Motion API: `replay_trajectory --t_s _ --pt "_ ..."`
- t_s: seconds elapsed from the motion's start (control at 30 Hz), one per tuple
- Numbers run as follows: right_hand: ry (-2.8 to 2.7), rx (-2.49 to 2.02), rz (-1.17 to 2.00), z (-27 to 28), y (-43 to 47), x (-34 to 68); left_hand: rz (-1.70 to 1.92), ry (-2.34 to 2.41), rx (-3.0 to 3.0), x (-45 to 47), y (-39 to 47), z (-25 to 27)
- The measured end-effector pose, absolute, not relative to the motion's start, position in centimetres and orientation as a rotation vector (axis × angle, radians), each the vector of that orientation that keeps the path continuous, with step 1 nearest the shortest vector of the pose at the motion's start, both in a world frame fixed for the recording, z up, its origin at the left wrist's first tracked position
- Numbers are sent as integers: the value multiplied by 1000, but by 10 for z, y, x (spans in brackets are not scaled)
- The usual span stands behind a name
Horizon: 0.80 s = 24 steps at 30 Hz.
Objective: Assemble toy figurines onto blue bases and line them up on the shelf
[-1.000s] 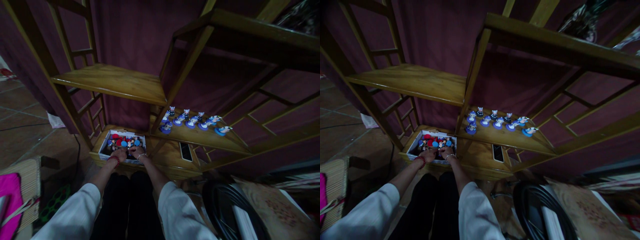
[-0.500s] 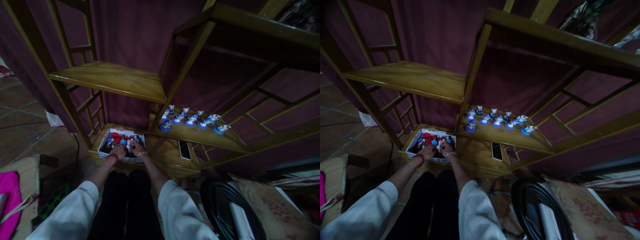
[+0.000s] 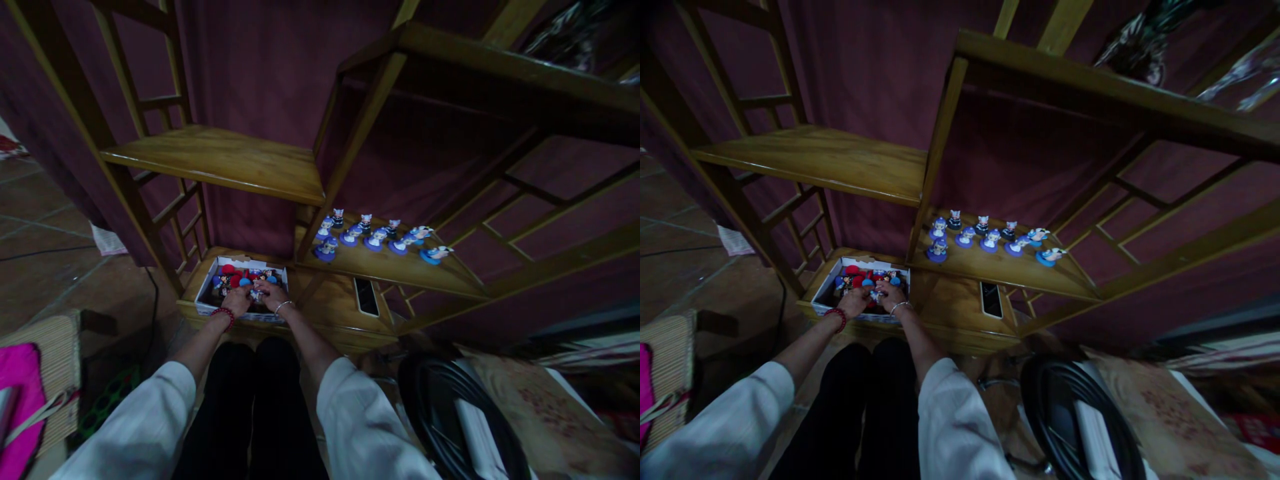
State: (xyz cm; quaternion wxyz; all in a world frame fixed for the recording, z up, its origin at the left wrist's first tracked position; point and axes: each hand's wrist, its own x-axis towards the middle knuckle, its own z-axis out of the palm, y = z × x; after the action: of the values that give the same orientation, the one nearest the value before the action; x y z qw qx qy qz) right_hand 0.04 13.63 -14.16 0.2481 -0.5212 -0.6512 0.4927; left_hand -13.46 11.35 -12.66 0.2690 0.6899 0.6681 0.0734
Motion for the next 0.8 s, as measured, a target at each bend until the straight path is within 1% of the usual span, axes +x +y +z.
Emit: replay_trajectory --t_s 0.2,0.4,0.53,0.8 --pt "-1769 -1436 1280 -138 138 2 179 1847 1860 -130 110 -120" --pt "-1806 -1646 1171 -135 135 4 147 1823 1893 -131 104 -115" --pt "-1846 -1675 1096 -134 133 7 130 1817 1902 -132 103 -114" --pt "-1904 -1670 1189 -140 129 3 91 1741 1965 -133 106 -120"
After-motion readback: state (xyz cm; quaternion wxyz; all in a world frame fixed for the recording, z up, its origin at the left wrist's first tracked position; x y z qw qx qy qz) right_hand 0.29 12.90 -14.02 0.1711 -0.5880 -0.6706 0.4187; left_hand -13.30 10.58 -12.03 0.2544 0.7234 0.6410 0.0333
